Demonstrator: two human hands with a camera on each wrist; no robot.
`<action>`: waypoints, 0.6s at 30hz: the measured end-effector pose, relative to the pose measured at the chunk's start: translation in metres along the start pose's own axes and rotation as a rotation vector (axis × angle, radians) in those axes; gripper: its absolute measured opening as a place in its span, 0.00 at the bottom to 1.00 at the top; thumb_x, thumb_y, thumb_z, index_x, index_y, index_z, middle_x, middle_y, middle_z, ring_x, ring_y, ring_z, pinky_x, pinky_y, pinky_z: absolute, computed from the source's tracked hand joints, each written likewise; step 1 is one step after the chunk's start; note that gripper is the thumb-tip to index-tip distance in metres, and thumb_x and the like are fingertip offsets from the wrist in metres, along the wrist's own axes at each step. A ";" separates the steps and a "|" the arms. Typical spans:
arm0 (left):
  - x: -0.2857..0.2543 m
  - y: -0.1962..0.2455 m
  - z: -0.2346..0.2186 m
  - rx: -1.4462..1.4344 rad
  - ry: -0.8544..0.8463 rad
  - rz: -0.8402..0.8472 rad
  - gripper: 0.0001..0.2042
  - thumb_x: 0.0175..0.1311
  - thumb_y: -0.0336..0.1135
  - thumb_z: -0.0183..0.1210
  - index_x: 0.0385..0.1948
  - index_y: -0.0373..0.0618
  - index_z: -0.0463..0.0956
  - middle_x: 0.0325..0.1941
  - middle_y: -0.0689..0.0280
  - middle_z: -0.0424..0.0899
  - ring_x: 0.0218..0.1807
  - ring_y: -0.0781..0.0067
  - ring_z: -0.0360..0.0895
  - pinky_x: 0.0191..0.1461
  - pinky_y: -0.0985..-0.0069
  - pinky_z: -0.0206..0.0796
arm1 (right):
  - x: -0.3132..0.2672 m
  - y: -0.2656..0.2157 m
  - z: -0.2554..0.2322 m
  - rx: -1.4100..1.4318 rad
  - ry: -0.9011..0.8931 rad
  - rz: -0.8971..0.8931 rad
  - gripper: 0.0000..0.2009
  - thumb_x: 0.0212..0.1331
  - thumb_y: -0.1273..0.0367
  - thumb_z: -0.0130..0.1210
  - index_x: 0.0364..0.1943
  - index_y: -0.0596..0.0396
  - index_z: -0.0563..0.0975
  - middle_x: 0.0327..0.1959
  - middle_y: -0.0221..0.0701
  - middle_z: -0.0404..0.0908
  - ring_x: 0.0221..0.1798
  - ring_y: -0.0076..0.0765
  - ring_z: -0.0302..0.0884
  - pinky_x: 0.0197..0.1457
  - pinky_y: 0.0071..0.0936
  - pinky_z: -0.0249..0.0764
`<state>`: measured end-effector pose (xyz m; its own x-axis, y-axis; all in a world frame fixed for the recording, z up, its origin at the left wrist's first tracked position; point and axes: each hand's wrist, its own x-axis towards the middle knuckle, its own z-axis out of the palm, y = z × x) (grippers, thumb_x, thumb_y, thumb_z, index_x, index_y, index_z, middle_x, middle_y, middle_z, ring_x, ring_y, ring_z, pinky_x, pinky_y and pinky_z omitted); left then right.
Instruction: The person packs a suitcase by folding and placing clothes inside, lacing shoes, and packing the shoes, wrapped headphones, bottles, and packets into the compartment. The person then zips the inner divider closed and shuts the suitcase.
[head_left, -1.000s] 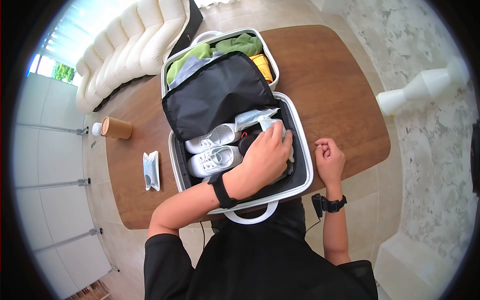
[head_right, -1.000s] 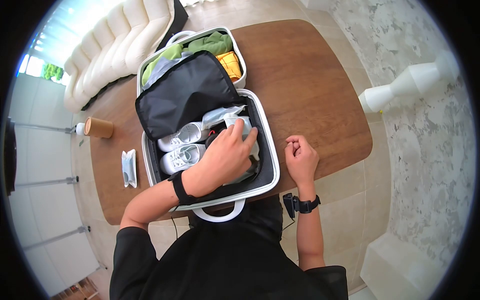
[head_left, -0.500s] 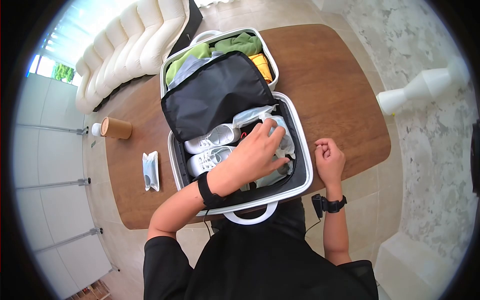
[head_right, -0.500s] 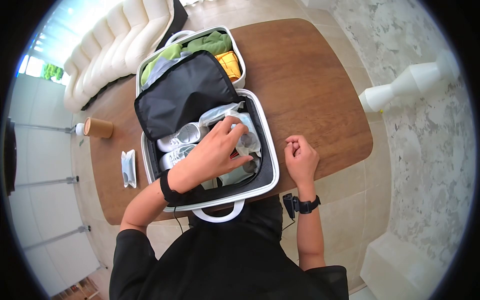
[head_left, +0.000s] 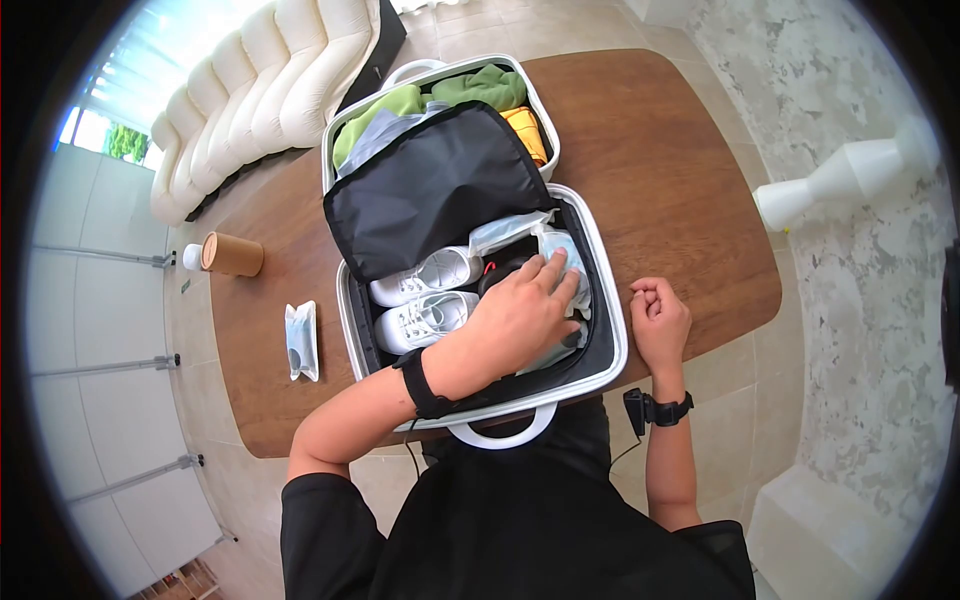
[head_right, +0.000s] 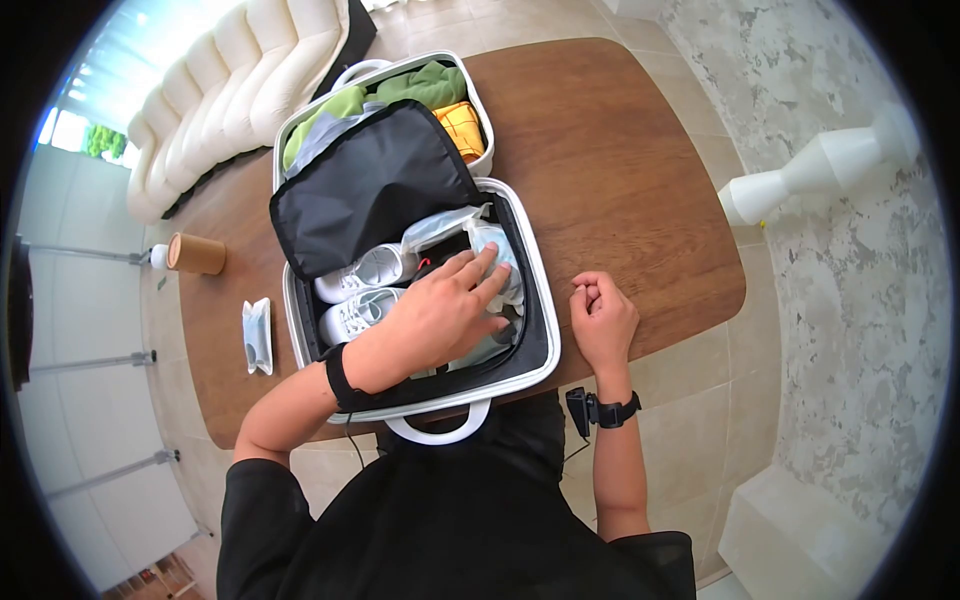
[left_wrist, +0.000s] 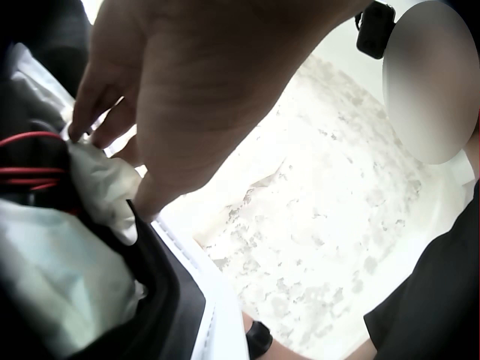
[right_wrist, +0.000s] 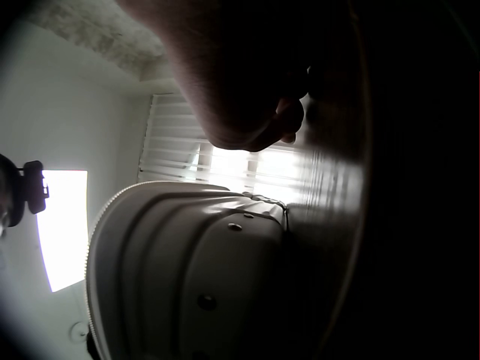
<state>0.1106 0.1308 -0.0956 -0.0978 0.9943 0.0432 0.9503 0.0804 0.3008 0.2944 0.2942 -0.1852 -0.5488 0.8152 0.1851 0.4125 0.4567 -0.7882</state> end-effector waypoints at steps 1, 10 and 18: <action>-0.002 0.000 -0.001 -0.007 -0.028 0.009 0.30 0.68 0.45 0.64 0.66 0.32 0.71 0.75 0.40 0.68 0.70 0.42 0.73 0.73 0.60 0.68 | 0.000 0.000 0.000 0.001 0.000 -0.002 0.03 0.60 0.74 0.61 0.37 0.53 0.83 0.20 0.30 0.77 0.19 0.28 0.70 0.26 0.27 0.67; -0.003 0.005 0.002 -0.067 -0.086 0.065 0.40 0.70 0.45 0.59 0.71 0.16 0.56 0.77 0.29 0.57 0.76 0.29 0.62 0.81 0.55 0.55 | 0.000 0.000 0.002 -0.024 0.004 -0.010 0.03 0.60 0.74 0.61 0.37 0.53 0.83 0.19 0.30 0.76 0.19 0.29 0.70 0.27 0.27 0.68; -0.008 0.000 0.002 -0.142 0.002 0.079 0.39 0.69 0.47 0.63 0.71 0.22 0.59 0.78 0.32 0.56 0.72 0.31 0.67 0.77 0.54 0.59 | 0.000 -0.002 0.001 -0.032 0.001 0.001 0.03 0.60 0.74 0.61 0.37 0.53 0.83 0.20 0.30 0.76 0.19 0.29 0.70 0.27 0.27 0.68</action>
<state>0.1122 0.1233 -0.0981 -0.0251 0.9969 0.0741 0.9038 -0.0091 0.4278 0.2927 0.2929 -0.1842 -0.5477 0.8161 0.1845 0.4361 0.4667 -0.7695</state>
